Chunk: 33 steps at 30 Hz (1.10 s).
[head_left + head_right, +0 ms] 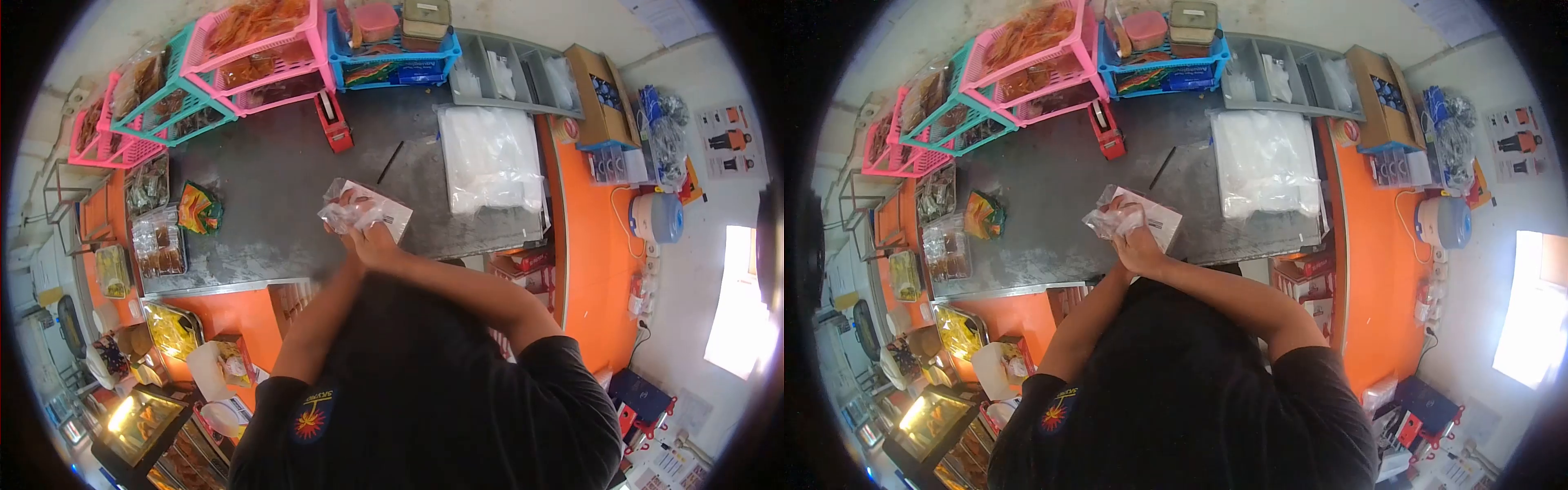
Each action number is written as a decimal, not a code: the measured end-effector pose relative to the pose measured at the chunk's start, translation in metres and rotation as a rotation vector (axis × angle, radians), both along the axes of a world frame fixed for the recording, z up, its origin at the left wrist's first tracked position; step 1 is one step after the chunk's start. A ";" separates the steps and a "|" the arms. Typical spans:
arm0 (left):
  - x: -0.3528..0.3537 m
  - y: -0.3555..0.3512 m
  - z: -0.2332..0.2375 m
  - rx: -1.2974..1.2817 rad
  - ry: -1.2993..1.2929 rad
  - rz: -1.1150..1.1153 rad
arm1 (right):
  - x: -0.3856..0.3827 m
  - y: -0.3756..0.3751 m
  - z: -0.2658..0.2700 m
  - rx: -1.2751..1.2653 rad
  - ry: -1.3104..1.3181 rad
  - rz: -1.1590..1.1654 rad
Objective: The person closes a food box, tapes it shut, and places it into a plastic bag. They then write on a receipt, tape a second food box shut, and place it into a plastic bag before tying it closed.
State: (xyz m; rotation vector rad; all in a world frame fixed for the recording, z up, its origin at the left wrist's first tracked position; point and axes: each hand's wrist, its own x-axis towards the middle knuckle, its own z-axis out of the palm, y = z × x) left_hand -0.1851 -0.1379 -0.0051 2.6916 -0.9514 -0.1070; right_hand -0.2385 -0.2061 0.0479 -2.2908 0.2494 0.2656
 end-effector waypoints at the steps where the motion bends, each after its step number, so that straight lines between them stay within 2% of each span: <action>1: 0.001 -0.001 0.002 0.012 -0.004 0.005 | -0.001 0.002 0.003 0.004 0.001 -0.008; 3: 0.004 -0.006 0.012 0.042 -0.008 0.013 | 0.000 0.004 0.015 0.120 -0.648 -0.226; 4: 0.006 -0.007 0.018 0.057 -0.002 0.010 | -0.005 0.000 0.021 0.118 -0.647 -0.238; 6: 0.015 -0.010 0.034 0.079 0.018 0.004 | -0.018 -0.020 0.066 0.623 -0.461 -0.266; 7: 0.021 -0.011 0.041 0.097 0.027 0.003 | -0.024 -0.030 0.075 0.622 -0.466 -0.272; 10: 0.058 -0.006 0.010 0.244 0.046 -0.019 | -0.052 -0.061 0.077 0.305 -0.843 -0.420; 11: 0.064 -0.013 0.050 0.101 0.219 0.071 | -0.063 -0.073 0.062 0.171 -0.935 -0.446; 12: 0.071 -0.016 0.065 0.096 0.205 0.070 | -0.079 -0.083 0.046 0.169 -0.949 -0.444; 14: 0.090 -0.018 0.086 0.064 0.310 0.032 | -0.104 -0.091 0.014 -0.340 -0.850 -0.174; 15: 0.099 -0.020 0.095 0.060 0.295 0.038 | -0.105 -0.091 0.006 -0.340 -0.866 -0.171; 17: 0.108 -0.025 0.113 0.033 0.488 0.018 | -0.109 -0.091 -0.005 -0.631 -0.860 0.090; 18: 0.108 -0.029 0.129 0.027 0.472 0.019 | -0.099 -0.093 -0.004 -0.637 -0.876 0.090; 20: 0.101 -0.036 0.157 -0.108 0.618 -0.035 | -0.073 -0.098 0.000 -0.932 -1.014 -0.011; 24: 0.088 -0.046 0.180 -0.189 0.597 -0.107 | -0.032 -0.140 0.026 -0.947 -1.197 0.019; 26: 0.080 -0.049 0.203 -0.252 1.021 0.035 | -0.018 -0.158 0.045 -0.817 -1.367 0.064; 27: 0.081 -0.050 0.214 -0.251 1.008 0.015 | -0.014 -0.166 0.053 -0.837 -1.376 0.051; 29: 0.090 -0.049 0.234 -0.125 0.932 -0.014 | -0.013 -0.181 0.067 -0.660 -1.373 0.111; 30: 0.089 -0.048 0.244 -0.124 0.925 -0.033 | -0.011 -0.182 0.073 -0.678 -1.375 0.100; 32: 0.091 -0.046 0.257 -0.273 0.193 -0.506 | -0.005 -0.169 0.080 -0.166 -1.324 0.029; 33: 0.111 -0.040 0.240 -0.292 -0.067 -0.772 | -0.003 -0.162 0.088 0.043 -1.300 0.005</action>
